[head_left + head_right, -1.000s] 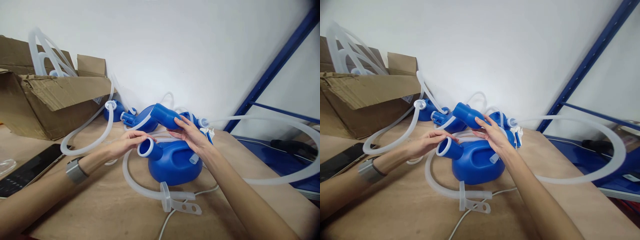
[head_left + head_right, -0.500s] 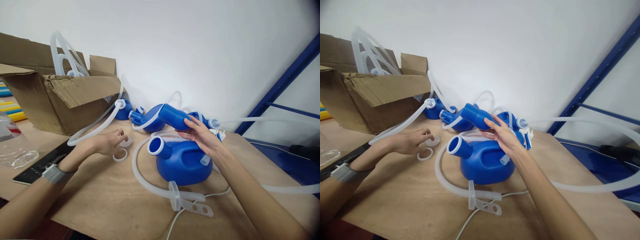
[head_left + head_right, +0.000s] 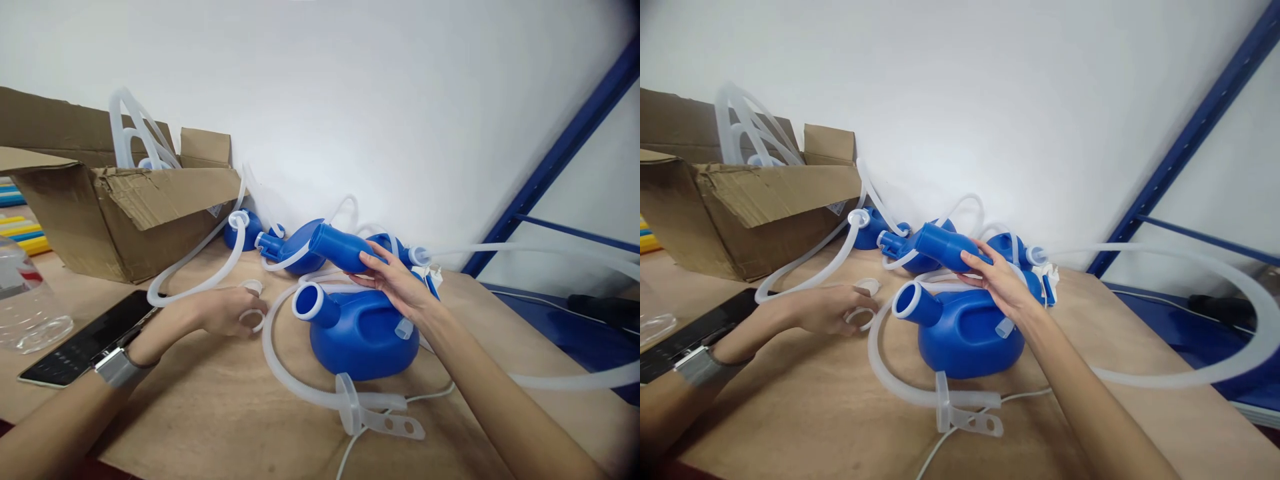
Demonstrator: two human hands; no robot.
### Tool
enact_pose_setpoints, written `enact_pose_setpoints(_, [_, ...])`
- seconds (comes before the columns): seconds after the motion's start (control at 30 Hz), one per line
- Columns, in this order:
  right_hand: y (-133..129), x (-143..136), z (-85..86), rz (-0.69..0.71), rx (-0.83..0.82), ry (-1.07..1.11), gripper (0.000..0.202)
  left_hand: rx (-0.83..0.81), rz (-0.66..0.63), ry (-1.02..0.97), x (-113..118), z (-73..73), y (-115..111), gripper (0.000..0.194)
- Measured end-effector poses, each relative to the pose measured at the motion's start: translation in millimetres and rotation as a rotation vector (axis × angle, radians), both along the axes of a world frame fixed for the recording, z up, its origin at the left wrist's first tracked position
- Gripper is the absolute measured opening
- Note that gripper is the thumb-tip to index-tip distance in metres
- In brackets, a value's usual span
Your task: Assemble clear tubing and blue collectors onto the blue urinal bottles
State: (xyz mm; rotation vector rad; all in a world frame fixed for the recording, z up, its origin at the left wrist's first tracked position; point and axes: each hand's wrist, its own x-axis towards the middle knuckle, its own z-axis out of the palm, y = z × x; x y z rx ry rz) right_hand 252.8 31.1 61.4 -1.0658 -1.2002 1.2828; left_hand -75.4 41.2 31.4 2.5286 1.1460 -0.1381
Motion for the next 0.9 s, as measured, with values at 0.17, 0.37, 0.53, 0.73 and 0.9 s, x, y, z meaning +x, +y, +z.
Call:
enact_pose_setpoints(0.17, [-4, 2, 0.7, 0.086, 0.067, -0.076, 0.069, 0.131, 0.121, -0.562, 12, 27.3, -4, 0.047])
enact_pose_setpoints(0.37, [-6, 5, 1.9, 0.186, 0.118, -0.159, 0.07, 0.278, 0.168, -1.026, 46, 40.0, -11, 0.061])
enact_pose_setpoints(0.53, [-8, 7, 4.0, 0.196, 0.103, -0.134, 0.072, 0.192, 0.146, -1.03, 53, 37.9, -9, 0.063])
enact_pose_setpoints(0.73, [-8, 9, 3.0, 0.201, 0.115, -0.047, 0.074, 0.106, 0.153, -1.115, 61, 30.9, -9, 0.067])
enact_pose_setpoints(0.9, [-8, 7, 2.6, 0.214, 0.075, 0.007, 0.077, 0.21, 0.193, -1.012, 69, 47.1, -18, 0.071])
